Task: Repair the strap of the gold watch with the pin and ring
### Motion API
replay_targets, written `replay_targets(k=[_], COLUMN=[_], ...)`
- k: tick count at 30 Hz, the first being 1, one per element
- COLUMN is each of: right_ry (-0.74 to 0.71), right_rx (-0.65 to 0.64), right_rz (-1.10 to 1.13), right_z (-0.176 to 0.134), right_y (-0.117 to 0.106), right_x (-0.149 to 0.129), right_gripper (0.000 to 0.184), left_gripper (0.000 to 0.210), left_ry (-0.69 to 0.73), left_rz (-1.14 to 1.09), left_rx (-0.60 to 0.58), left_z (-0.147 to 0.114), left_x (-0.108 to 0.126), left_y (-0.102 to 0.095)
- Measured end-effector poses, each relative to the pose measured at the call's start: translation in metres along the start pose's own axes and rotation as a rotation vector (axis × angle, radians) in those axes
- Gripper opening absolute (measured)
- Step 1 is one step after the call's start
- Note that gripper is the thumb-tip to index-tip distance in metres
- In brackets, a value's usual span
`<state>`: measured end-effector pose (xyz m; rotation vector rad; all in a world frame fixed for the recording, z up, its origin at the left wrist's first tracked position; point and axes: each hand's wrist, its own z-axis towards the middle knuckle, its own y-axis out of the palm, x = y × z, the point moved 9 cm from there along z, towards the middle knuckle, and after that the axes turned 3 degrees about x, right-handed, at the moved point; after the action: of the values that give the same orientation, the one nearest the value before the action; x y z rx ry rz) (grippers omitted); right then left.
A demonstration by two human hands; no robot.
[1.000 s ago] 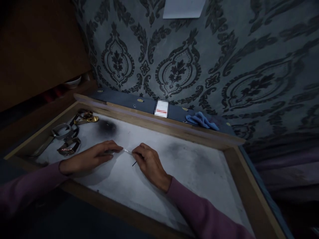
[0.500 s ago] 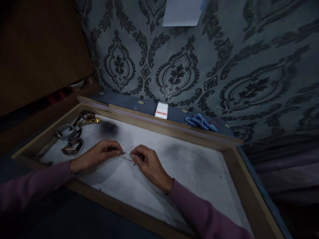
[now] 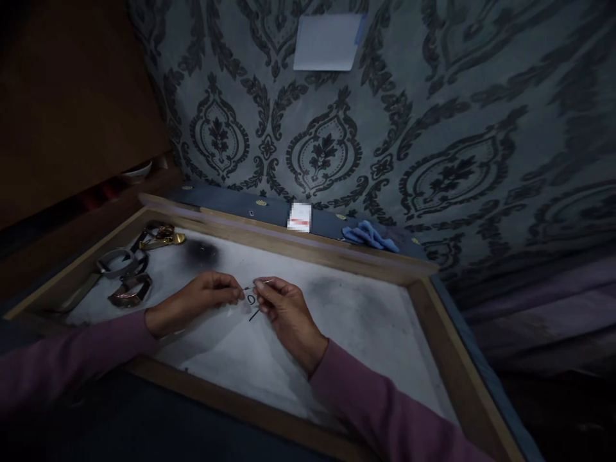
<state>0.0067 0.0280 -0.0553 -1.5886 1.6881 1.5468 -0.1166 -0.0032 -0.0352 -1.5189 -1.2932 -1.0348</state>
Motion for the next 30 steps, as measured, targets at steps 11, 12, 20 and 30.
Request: replay_targets(k=[11,12,20,30], right_ry=[0.053,0.050,-0.090,-0.133], right_rx=[0.027,0.035,0.084,0.110], right_rz=[0.079,0.066,-0.290,-0.444], right_z=[0.011,0.012,0.025,0.033], right_y=[-0.027,-0.030,-0.057,-0.066], right_x=[-0.003,-0.005,-0.029,-0.033], right_gripper=[0.025,0.024,0.030,0.027], left_gripper=[0.030,0.030,0.030,0.031], left_ry=[0.020,0.015,-0.001,-0.007], left_rz=[0.016,0.024,0.075,0.132], left_rx=[-0.079,-0.078,-0.098,-0.142], left_z=[0.006,0.006,0.002,-0.001], left_x=[-0.008,-0.010,-0.010,-0.009], left_y=[0.011,0.010,0.012,0.013])
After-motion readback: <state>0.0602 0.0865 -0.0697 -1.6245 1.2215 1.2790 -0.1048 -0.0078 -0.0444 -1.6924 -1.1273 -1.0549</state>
